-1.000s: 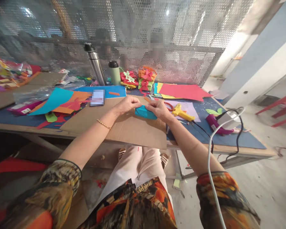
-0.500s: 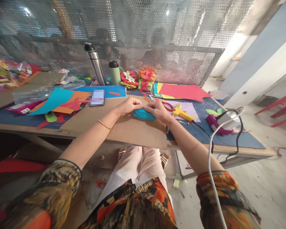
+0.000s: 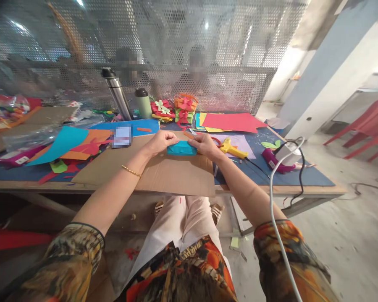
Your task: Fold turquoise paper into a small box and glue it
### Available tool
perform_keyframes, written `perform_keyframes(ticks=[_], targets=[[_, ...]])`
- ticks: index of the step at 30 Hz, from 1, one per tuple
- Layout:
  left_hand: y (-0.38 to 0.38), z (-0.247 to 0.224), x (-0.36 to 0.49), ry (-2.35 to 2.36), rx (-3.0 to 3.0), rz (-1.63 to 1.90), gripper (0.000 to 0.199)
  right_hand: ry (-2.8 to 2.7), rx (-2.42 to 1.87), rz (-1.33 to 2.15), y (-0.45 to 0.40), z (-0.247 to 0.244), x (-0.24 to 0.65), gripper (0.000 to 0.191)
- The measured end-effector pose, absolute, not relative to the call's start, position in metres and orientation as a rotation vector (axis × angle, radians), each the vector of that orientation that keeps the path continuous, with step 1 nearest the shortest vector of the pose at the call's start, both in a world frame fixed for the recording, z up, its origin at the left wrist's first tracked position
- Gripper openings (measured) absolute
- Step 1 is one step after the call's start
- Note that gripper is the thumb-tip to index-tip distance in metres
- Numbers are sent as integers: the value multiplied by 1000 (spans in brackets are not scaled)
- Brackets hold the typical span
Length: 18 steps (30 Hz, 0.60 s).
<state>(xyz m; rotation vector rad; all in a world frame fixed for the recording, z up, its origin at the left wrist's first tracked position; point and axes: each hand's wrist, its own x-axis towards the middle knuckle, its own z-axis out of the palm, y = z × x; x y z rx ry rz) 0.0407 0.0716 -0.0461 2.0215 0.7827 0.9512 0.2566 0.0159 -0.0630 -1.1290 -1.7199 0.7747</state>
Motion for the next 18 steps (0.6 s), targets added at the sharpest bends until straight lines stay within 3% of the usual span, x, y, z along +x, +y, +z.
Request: perform_keyframes(ticks=[9,18], targets=[[67,-48,43,746,2000,803,38,-1792,-1104,758,17,-64,256,63],[66,-47,45,728,1985,800,31,-1695,-1116,808,12,-60,253,70]])
